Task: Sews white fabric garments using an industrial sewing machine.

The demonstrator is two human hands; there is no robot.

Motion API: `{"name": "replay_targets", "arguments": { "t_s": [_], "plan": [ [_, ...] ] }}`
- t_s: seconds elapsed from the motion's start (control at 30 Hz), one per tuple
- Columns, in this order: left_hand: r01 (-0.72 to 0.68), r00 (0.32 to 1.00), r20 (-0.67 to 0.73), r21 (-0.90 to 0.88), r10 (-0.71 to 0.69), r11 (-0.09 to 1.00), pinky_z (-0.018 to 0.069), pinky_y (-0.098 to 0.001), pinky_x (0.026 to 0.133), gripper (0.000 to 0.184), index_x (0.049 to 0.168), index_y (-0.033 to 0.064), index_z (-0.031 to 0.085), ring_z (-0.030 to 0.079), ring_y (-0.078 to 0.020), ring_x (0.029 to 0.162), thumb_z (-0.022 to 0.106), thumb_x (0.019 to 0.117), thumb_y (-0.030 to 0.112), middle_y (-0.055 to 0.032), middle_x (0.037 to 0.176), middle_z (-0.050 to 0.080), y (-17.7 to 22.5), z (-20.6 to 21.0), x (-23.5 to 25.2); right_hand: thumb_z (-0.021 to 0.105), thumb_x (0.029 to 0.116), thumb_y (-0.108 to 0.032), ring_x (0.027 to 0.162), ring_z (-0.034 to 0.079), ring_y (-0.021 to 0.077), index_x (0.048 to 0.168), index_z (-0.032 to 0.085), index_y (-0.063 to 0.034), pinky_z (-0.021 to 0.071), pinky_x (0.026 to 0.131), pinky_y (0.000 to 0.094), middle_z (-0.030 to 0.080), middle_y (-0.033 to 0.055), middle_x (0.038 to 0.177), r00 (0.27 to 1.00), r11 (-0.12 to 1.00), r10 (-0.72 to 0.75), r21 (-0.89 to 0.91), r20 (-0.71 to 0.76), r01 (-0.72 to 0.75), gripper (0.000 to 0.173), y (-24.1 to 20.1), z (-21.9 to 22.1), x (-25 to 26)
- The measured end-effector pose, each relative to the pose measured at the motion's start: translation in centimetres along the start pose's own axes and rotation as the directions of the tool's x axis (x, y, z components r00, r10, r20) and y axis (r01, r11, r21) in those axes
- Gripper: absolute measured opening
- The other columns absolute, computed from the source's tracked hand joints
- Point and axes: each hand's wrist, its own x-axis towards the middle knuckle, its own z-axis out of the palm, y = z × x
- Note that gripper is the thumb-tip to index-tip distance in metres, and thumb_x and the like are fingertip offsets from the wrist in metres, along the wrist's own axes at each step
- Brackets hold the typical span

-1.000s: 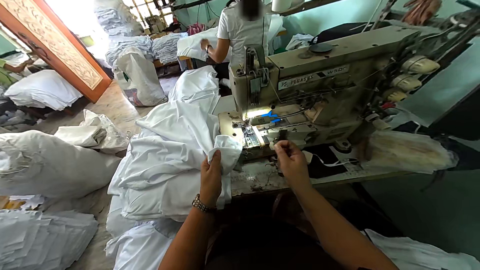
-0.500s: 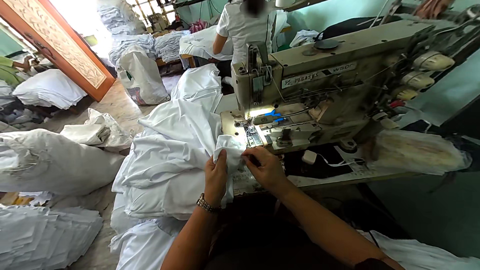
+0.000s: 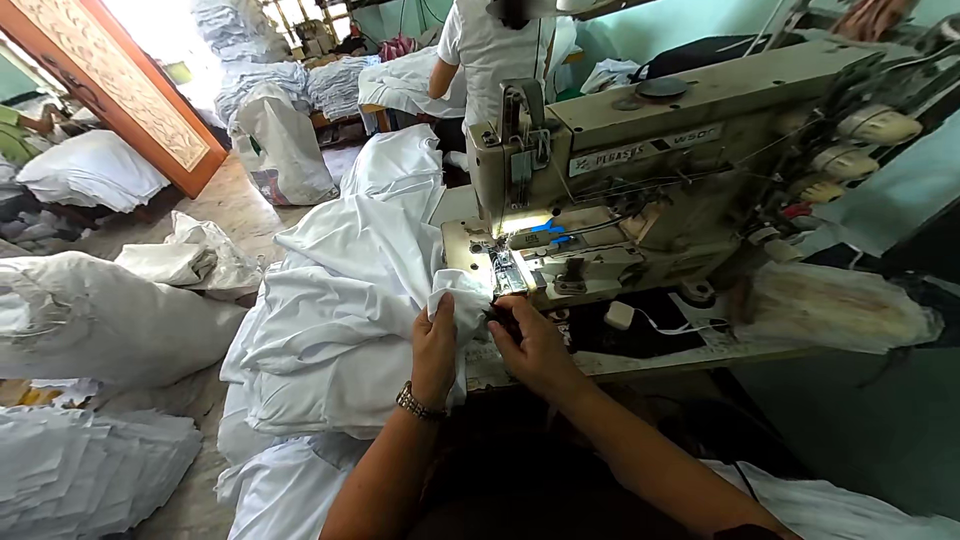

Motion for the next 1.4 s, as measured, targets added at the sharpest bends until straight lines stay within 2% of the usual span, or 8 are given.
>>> {"name": "replay_targets", "arguments": {
  "t_s": [0.43,0.67,0.9,1.1,1.17,1.27,1.33,1.4],
  "plan": [
    [0.008,1.0,-0.015,-0.014,-0.008,1.0,0.0603,-0.0324,0.079,0.025,0.109,-0.0024,0.065,0.071,-0.013,0.083,0.047,0.1089,0.014,-0.0077,0.088,0.071,0.1,0.1,0.1,0.054,0.1034,-0.025,0.081,0.065,0.0116,0.119,0.065,-0.0013,0.0568,0.074,0.027,0.068,0.0093,0.098,0.999,1.0,0.003,-0.028,-0.035,-0.004,0.031,0.4,0.7,-0.1],
    [0.001,1.0,-0.017,-0.023,-0.001,1.0,0.0609,-0.0334,0.079,0.025,0.108,-0.0029,0.064,0.071,-0.0134,0.082,0.046,0.1088,0.014,-0.0076,0.087,0.071,0.1,0.1,0.1,0.054,0.1037,-0.024,0.083,0.066,0.0149,0.121,0.064,0.0001,0.0579,0.076,0.031,0.069,0.0114,0.1,0.999,0.999,0.024,-0.03,-0.032,-0.025,0.031,0.2,0.9,-0.1],
    [0.01,1.0,-0.024,-0.024,-0.011,1.0,0.0608,-0.0335,0.08,0.025,0.109,-0.0036,0.064,0.071,-0.0138,0.083,0.046,0.1089,0.013,-0.0085,0.089,0.071,0.1,0.2,0.1,0.054,0.1039,-0.025,0.081,0.066,0.0136,0.12,0.064,-0.0003,0.0574,0.075,0.0288,0.068,0.0106,0.098,0.999,1.0,0.011,-0.026,-0.047,-0.013,0.031,0.4,1.0,0.0],
    [0.002,1.0,-0.024,-0.031,-0.003,1.0,0.0606,-0.0335,0.079,0.024,0.109,-0.0033,0.064,0.071,-0.014,0.082,0.046,0.1087,0.013,-0.0085,0.088,0.071,-0.1,0.2,0.2,0.056,0.1028,-0.019,0.078,0.063,0.0067,0.115,0.062,0.0037,0.0555,0.072,0.0207,0.067,0.0099,0.093,0.972,0.976,-0.17,0.105,-0.165,0.188,0.026,0.9,1.2,-0.1],
    [0.005,1.0,-0.023,-0.037,-0.006,0.999,0.0607,-0.0334,0.079,0.025,0.109,-0.003,0.064,0.071,-0.0139,0.082,0.046,0.1089,0.014,-0.0084,0.088,0.071,0.0,0.2,0.2,0.055,0.1032,-0.018,0.077,0.061,0.0025,0.113,0.057,0.0033,0.0536,0.07,0.0162,0.063,0.008,0.091,0.943,0.952,-0.228,0.149,-0.241,0.268,0.024,1.2,1.1,-0.4],
    [0.008,1.0,-0.025,-0.041,-0.009,0.999,0.0609,-0.0328,0.078,0.025,0.109,-0.0027,0.064,0.071,-0.0131,0.081,0.046,0.1089,0.014,-0.0079,0.087,0.071,0.0,0.3,0.2,0.058,0.1031,-0.026,0.073,0.055,-0.0019,0.117,0.055,-0.0004,0.0494,0.064,0.0133,0.058,0.0025,0.089,0.929,0.94,-0.197,0.209,-0.313,0.27,0.029,1.3,0.8,-0.6],
    [0.008,1.0,-0.029,-0.041,-0.009,0.999,0.0607,-0.033,0.079,0.025,0.109,-0.0024,0.064,0.071,-0.0131,0.081,0.046,0.109,0.015,-0.0081,0.088,0.071,-0.1,0.3,0.3,0.059,0.1026,-0.03,0.068,0.048,-0.0043,0.118,0.055,-0.0053,0.0431,0.06,0.0112,0.052,-0.0032,0.083,0.912,0.938,-0.167,0.224,-0.375,0.264,0.029,1.3,0.5,-0.6],
    [0.007,1.0,-0.03,-0.048,-0.009,0.999,0.0608,-0.0329,0.079,0.025,0.11,-0.0024,0.064,0.071,-0.0132,0.082,0.047,0.1089,0.015,-0.0081,0.088,0.071,-0.2,0.2,0.3,0.057,0.1044,-0.035,0.068,0.047,-0.0069,0.119,0.057,-0.0146,0.0423,0.06,0.01,0.051,-0.0095,0.083,0.891,0.932,-0.135,0.249,-0.434,0.263,0.025,1.3,-0.3,-0.5]
  ]
}}
